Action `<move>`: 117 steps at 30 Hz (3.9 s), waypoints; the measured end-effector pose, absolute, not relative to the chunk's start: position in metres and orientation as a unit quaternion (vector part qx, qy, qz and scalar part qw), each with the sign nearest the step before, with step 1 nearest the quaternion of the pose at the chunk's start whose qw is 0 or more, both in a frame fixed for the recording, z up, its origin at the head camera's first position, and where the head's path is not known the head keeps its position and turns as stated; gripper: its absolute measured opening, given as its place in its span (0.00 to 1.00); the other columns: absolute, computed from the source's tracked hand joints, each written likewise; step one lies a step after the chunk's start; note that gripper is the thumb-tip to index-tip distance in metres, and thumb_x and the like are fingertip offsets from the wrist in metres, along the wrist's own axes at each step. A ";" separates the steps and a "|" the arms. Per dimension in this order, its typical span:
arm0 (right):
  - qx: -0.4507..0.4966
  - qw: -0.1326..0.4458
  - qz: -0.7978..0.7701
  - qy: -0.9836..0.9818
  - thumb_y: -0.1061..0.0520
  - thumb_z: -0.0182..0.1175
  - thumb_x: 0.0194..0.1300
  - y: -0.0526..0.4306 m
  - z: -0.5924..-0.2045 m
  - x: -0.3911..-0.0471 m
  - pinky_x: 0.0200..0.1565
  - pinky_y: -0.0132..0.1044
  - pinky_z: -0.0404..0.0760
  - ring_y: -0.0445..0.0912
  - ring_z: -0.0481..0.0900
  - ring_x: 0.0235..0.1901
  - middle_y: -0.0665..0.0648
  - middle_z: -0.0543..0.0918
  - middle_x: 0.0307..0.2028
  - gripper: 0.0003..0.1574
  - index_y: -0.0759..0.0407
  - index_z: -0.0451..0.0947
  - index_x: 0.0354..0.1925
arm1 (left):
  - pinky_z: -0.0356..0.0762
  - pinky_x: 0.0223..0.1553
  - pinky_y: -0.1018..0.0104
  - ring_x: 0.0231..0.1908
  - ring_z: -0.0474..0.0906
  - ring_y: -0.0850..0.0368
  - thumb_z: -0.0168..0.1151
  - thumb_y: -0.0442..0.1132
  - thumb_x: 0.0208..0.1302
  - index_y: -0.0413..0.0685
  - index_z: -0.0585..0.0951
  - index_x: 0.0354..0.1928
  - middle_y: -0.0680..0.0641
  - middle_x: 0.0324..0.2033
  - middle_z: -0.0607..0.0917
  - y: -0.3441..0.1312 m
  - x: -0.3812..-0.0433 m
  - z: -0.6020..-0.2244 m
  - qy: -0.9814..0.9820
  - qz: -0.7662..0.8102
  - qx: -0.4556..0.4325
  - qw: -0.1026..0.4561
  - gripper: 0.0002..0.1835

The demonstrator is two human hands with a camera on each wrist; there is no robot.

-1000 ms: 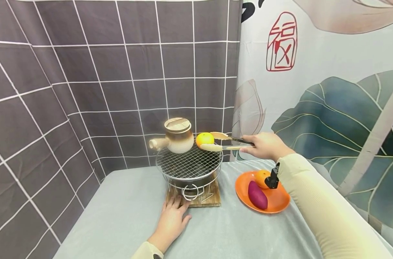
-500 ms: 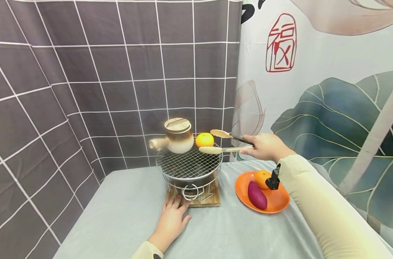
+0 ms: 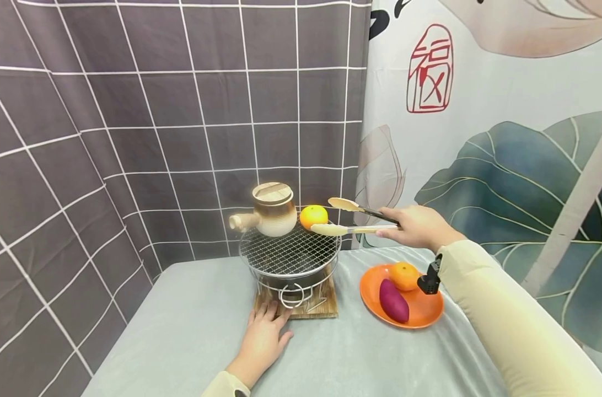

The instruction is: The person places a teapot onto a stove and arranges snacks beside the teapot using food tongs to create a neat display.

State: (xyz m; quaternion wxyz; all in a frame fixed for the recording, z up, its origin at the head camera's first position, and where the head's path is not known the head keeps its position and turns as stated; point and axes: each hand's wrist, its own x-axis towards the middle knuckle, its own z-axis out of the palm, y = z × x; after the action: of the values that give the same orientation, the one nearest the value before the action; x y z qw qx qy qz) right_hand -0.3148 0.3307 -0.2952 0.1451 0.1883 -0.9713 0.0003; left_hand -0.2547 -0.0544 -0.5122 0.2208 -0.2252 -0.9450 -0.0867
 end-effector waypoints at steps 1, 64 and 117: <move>0.187 0.145 0.001 -0.972 0.32 0.63 0.65 0.333 -0.295 -0.313 0.35 0.51 0.83 0.48 0.80 0.28 0.51 0.84 0.28 0.44 0.59 0.74 0.67 | 0.70 0.58 0.31 0.63 0.73 0.34 0.72 0.53 0.58 0.57 0.83 0.60 0.37 0.60 0.79 -0.054 -0.255 -0.513 -0.944 -0.086 -0.226 0.223 0.27; 0.074 0.073 0.025 -0.994 0.33 0.61 0.67 0.476 -0.397 -0.235 0.30 0.54 0.79 0.55 0.82 0.31 0.72 0.85 0.40 0.48 0.71 0.72 0.65 | 0.69 0.58 0.31 0.63 0.72 0.36 0.71 0.54 0.59 0.57 0.83 0.61 0.37 0.61 0.78 -0.054 -0.255 -0.514 -0.947 -0.088 -0.222 0.214 0.27; 0.053 0.049 0.018 -0.997 0.31 0.61 0.66 0.482 -0.439 -0.224 0.27 0.53 0.77 0.51 0.79 0.27 0.72 0.85 0.41 0.45 0.65 0.76 0.63 | 0.69 0.59 0.32 0.64 0.72 0.35 0.71 0.54 0.59 0.57 0.84 0.60 0.37 0.61 0.79 -0.055 -0.253 -0.511 -0.948 -0.084 -0.220 0.215 0.26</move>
State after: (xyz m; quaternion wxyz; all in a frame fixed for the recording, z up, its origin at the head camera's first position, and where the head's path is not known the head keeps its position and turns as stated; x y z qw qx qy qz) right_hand -0.2236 0.4822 -0.4387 0.0495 0.0526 -0.9972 0.0176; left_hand -0.2528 -0.0545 -0.5106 0.2150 -0.2199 -0.9478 -0.0845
